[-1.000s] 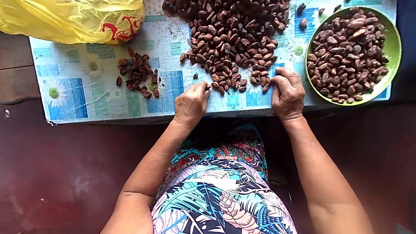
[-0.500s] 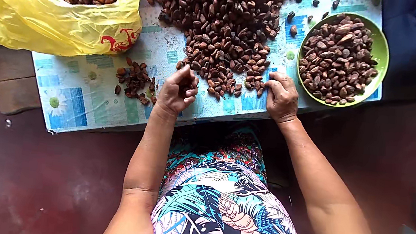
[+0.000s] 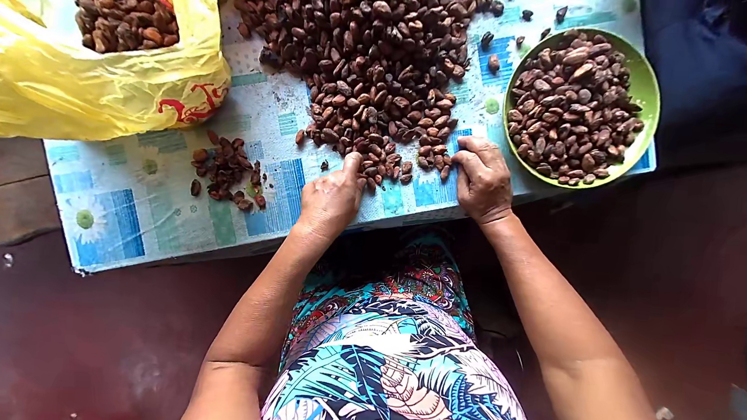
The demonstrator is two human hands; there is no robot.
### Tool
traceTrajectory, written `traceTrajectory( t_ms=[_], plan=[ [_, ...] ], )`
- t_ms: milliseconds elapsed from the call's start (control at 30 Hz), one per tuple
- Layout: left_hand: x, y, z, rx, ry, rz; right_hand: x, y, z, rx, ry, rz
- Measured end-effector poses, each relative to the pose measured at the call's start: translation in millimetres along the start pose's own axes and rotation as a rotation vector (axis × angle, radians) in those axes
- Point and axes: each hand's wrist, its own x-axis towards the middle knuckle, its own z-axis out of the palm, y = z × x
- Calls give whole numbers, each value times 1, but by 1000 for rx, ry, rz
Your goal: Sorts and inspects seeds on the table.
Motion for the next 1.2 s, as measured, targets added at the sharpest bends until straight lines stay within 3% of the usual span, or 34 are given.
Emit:
traceTrajectory(
  t_ms=[100,400,533,800,967,1067,1200],
  plan=[
    [7,1,-12,-39,-127,-32,0,0,1,3,12,5],
    [8,7,-15,47,-160,-142,-1,-1,3,22,-4,9],
    [12,-7,-17,-88,-191,-107,-1,-2,3,31,-1,10],
    [15,0,-24,57,-265,-92,-1,-2,3,17,2,3],
    [30,-16,-33,-303,-243,42,1,-3,5,20,15,15],
    [55,24,-46,-349,-198,180,1,-4,5,37,21,27],
    [96,119,-43,-260,-277,347,1,-4,3,42,46,3]
  ],
)
